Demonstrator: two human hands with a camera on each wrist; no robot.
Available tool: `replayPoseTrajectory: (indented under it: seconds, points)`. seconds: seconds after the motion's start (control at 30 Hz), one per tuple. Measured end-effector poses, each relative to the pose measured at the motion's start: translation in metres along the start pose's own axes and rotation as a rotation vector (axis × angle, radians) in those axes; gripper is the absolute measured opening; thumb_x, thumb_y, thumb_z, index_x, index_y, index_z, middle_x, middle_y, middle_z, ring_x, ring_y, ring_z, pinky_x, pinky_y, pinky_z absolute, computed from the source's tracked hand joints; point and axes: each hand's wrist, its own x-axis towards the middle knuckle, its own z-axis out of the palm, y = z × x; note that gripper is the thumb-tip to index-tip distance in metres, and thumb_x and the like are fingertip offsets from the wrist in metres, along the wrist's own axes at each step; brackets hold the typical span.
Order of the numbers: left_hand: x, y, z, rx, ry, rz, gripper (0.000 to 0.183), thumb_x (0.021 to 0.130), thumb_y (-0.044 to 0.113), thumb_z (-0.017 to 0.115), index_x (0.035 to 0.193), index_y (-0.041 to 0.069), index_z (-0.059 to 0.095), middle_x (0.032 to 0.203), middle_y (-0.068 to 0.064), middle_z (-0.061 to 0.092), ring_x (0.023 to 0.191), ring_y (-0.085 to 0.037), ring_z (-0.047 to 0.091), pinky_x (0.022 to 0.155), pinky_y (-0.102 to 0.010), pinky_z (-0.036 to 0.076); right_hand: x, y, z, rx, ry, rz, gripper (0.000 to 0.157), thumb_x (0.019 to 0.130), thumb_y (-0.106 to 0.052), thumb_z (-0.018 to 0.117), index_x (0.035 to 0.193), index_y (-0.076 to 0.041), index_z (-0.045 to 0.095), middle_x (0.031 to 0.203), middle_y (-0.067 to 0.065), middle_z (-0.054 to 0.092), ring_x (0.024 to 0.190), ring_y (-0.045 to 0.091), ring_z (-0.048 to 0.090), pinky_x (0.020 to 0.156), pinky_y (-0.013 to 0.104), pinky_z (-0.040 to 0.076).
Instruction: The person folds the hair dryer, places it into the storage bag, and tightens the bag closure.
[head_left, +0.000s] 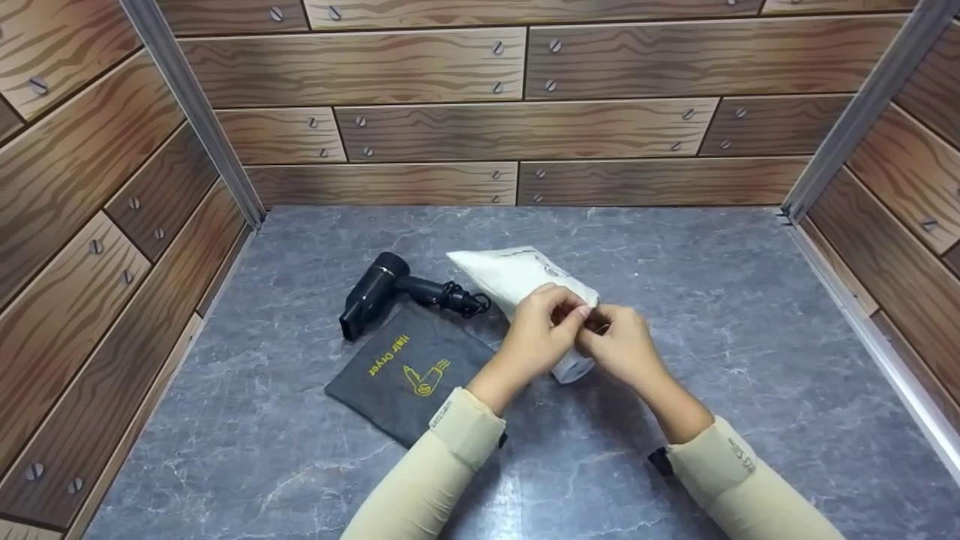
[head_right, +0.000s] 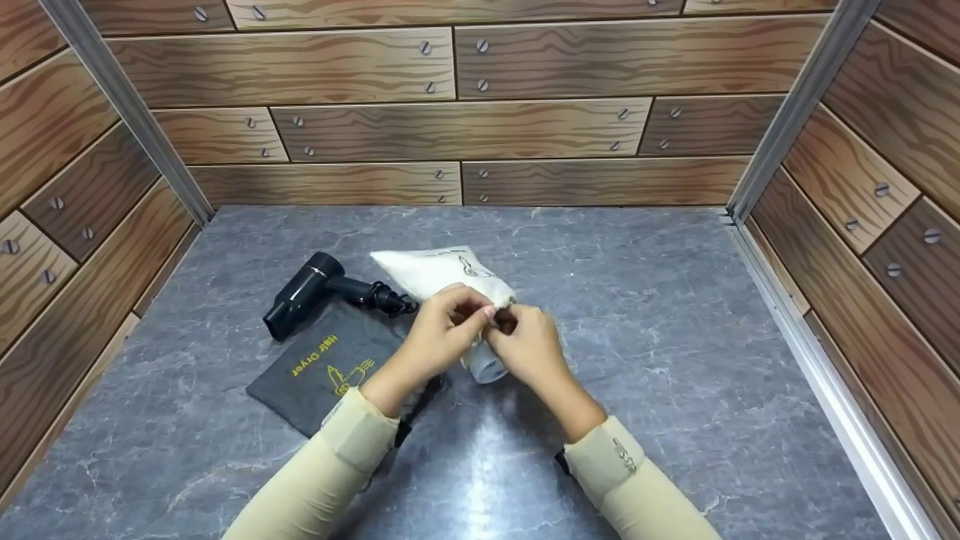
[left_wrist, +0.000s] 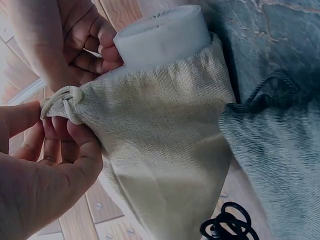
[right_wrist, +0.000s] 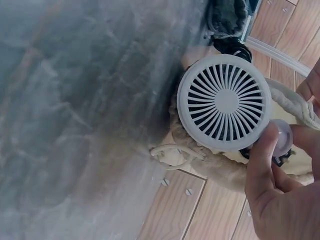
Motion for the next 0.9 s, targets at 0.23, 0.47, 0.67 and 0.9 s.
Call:
replayPoseTrajectory:
  seconds: [0.23,0.47,0.67,0.9]
  points:
    - [0.002,-0.004,-0.006,-0.031,0.027,-0.027,0.008,0.100,0.005,0.068,0.098,0.000,0.075,0.099,-0.011,0.071,0.085,-0.006,0.060,0.079,-0.021,0.054,-0.001,0.001,-0.002,0.078,-0.168,-0.057,0.014,0.098,-0.012,0.070,0.106,-0.003,0.075,0.082,0.008,0.072,0.071,0.014,0.066,0.064,0.024,0.057]
    - [0.001,-0.008,-0.009,-0.027,0.063,-0.037,0.008,0.100,0.005,0.069,0.097,0.000,0.074,0.100,-0.012,0.073,0.086,-0.009,0.064,0.081,-0.022,0.056,-0.009,0.008,-0.008,0.040,-0.221,-0.215,0.024,0.095,-0.011,0.077,0.118,-0.003,0.075,0.093,0.007,0.076,0.079,0.012,0.068,0.072,0.025,0.059]
    - [-0.001,-0.011,-0.012,-0.016,0.084,-0.036,0.008,0.099,0.005,0.069,0.096,0.000,0.074,0.097,-0.011,0.072,0.086,-0.008,0.062,0.081,-0.022,0.054,-0.012,0.014,-0.018,0.041,-0.270,-0.333,0.039,0.085,0.003,0.083,0.122,0.000,0.072,0.102,0.011,0.074,0.085,0.017,0.071,0.080,0.030,0.063]
    - [-0.003,-0.011,-0.014,-0.007,0.098,-0.030,0.007,0.099,0.004,0.070,0.096,0.000,0.074,0.093,-0.011,0.072,0.083,-0.007,0.060,0.078,-0.021,0.053,-0.006,0.028,-0.022,-0.017,-0.216,-0.289,0.054,0.073,-0.001,0.095,0.118,0.003,0.065,0.107,0.016,0.070,0.090,0.027,0.070,0.082,0.039,0.063]
